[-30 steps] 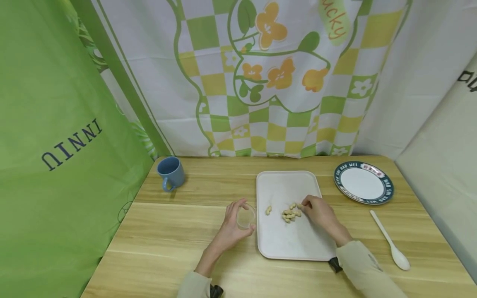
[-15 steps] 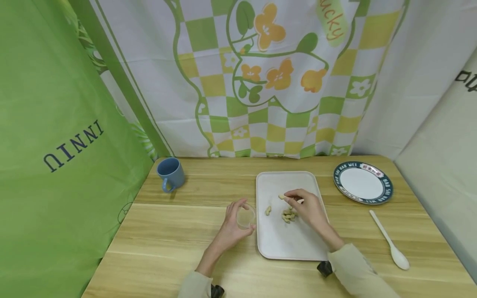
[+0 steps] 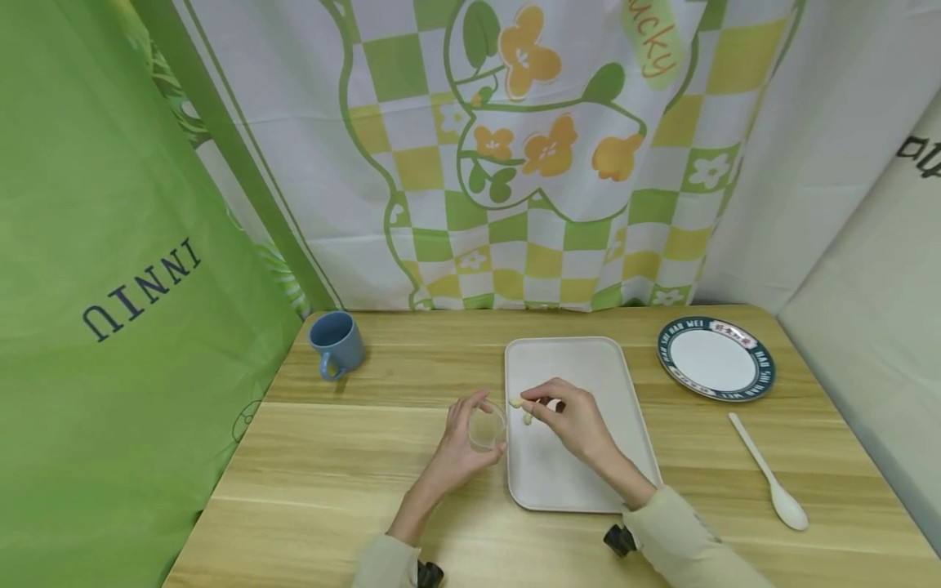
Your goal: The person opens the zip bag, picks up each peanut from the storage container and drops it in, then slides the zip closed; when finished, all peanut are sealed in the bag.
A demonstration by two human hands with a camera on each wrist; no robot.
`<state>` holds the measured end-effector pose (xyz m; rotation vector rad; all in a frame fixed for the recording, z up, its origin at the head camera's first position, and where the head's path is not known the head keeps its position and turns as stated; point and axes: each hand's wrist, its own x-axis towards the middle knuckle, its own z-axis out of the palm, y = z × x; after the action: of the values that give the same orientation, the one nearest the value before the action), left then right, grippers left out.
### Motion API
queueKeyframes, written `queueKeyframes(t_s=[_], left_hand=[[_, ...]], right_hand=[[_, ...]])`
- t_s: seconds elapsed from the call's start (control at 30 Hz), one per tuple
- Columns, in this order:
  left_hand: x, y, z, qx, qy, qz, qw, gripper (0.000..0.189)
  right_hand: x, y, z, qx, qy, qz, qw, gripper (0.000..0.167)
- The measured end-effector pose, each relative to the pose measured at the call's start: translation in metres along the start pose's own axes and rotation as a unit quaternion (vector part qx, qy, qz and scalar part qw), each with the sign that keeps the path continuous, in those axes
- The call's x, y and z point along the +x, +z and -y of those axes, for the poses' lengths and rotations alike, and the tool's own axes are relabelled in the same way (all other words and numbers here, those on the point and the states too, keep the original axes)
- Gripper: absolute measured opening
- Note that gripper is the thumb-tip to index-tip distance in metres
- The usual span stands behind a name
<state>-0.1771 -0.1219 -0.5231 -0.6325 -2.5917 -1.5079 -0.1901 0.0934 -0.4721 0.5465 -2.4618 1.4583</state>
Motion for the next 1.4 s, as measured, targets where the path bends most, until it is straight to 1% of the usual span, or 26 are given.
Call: queueKeyframes(t_s=[0.23, 0.53, 0.63, 0.77, 0.9, 1.0, 1.07, 1.13, 1.23, 1.33, 1.4], left_hand=[[-0.001, 0.0, 0.0, -0.001, 0.007, 0.003, 1.0, 0.082], [-0.001, -0.001, -0.001, -0.008, 0.01, 0.012, 0.9998, 0.082], [-0.002, 0.0, -0.001, -0.009, 0.013, 0.011, 0.9998, 0.081], [-0.003, 0.002, -0.001, -0.004, 0.022, 0.006, 0.9997, 0.079], [-0.003, 0.003, -0.001, 0.007, 0.03, 0.003, 0.9995, 0.079], [-0.002, 0.002, -0.002, 0.01, 0.033, 0.001, 0.9994, 0.08], [-0.002, 0.001, -0.003, 0.009, 0.032, -0.001, 0.9994, 0.081], [-0.002, 0.0, -0.004, 0.006, 0.031, -0.001, 0.9995, 0.081], [-0.002, -0.001, -0.004, 0.003, 0.03, 0.002, 0.9996, 0.081], [-0.003, -0.001, -0.003, 0.004, 0.032, 0.006, 0.9994, 0.081], [-0.004, -0.001, -0.003, 0.007, 0.034, 0.006, 0.9994, 0.081]], right_hand=[[-0.002, 0.013, 0.006, -0.001, -0.042, 0.009, 0.9991, 0.012], [-0.005, 0.026, 0.007, -0.024, -0.108, -0.002, 0.9939, 0.012], [-0.006, 0.028, 0.007, -0.032, -0.116, -0.005, 0.9927, 0.012], [-0.007, 0.031, 0.008, -0.035, -0.117, -0.002, 0.9925, 0.013], [-0.005, 0.024, 0.008, -0.037, -0.089, 0.01, 0.9954, 0.015], [0.004, 0.007, 0.006, -0.044, -0.046, 0.005, 0.9979, 0.016], [0.013, -0.008, 0.0, -0.053, -0.022, 0.0, 0.9984, 0.016], [0.022, -0.021, -0.011, -0.065, -0.002, 0.005, 0.9979, 0.016], [0.03, -0.035, -0.036, -0.095, 0.026, 0.038, 0.9944, 0.015], [0.033, -0.043, -0.061, -0.132, 0.063, 0.079, 0.9861, 0.014], [0.033, -0.046, -0.074, -0.15, 0.091, 0.102, 0.9791, 0.014]])
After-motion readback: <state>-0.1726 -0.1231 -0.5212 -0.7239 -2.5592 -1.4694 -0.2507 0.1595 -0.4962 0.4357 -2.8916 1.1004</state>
